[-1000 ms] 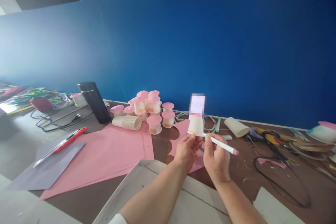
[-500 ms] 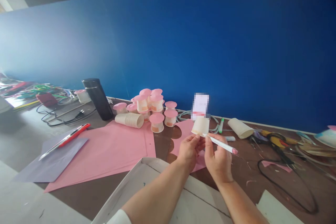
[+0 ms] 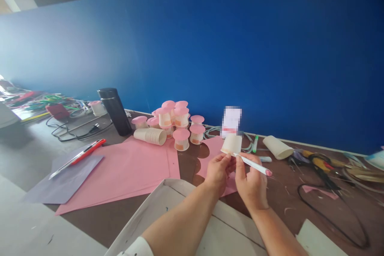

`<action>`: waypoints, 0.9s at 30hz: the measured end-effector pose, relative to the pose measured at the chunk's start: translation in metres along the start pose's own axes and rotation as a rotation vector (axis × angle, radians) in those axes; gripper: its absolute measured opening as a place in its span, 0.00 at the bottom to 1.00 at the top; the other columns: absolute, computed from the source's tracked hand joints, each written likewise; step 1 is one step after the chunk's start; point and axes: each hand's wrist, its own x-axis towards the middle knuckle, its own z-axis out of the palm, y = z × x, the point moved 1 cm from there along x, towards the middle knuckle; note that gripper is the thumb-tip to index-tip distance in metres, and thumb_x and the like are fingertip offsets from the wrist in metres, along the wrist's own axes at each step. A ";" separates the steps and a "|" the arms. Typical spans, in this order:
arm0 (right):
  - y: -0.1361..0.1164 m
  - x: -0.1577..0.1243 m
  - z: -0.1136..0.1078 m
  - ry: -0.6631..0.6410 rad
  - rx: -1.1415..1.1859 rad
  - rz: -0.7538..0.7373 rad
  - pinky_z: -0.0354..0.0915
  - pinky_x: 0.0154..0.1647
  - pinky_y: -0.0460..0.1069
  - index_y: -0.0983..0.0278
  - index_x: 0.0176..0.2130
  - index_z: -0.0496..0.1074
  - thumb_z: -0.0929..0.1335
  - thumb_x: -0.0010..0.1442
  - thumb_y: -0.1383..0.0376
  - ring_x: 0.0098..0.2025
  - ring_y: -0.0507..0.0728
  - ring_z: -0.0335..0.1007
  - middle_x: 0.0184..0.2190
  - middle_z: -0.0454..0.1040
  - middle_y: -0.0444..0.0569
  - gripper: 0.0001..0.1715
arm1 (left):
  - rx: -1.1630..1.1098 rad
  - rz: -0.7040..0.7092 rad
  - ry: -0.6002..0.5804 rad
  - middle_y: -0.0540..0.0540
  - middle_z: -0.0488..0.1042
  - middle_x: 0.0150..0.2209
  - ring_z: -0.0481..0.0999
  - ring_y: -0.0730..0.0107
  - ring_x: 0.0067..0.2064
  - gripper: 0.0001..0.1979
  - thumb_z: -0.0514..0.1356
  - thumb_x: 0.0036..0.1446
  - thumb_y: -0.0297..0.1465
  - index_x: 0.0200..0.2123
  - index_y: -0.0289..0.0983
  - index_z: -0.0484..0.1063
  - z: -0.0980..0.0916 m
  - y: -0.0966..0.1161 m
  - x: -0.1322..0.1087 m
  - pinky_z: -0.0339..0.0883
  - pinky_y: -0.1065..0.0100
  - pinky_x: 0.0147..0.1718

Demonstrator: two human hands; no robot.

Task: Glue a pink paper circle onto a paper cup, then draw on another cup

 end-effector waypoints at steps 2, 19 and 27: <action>0.000 0.000 0.000 0.008 0.002 0.004 0.67 0.41 0.52 0.65 0.39 0.69 0.64 0.61 0.62 0.38 0.57 0.72 0.35 0.74 0.53 0.09 | 0.004 0.001 0.000 0.42 0.76 0.30 0.74 0.71 0.33 0.16 0.70 0.42 0.37 0.31 0.30 0.77 -0.001 -0.001 0.000 0.65 0.70 0.38; 0.001 -0.001 0.001 0.028 0.034 0.055 0.68 0.39 0.52 0.66 0.40 0.69 0.64 0.62 0.61 0.37 0.57 0.72 0.34 0.74 0.54 0.11 | -0.095 -0.036 0.053 0.41 0.75 0.30 0.75 0.72 0.33 0.10 0.67 0.48 0.31 0.31 0.29 0.73 -0.001 0.003 0.000 0.67 0.70 0.40; 0.000 0.000 0.000 0.011 0.035 0.054 0.67 0.40 0.51 0.65 0.40 0.68 0.64 0.61 0.61 0.38 0.57 0.72 0.34 0.74 0.53 0.10 | -0.071 -0.025 0.017 0.42 0.76 0.31 0.75 0.72 0.33 0.12 0.68 0.47 0.32 0.33 0.29 0.75 0.000 0.002 0.000 0.67 0.70 0.39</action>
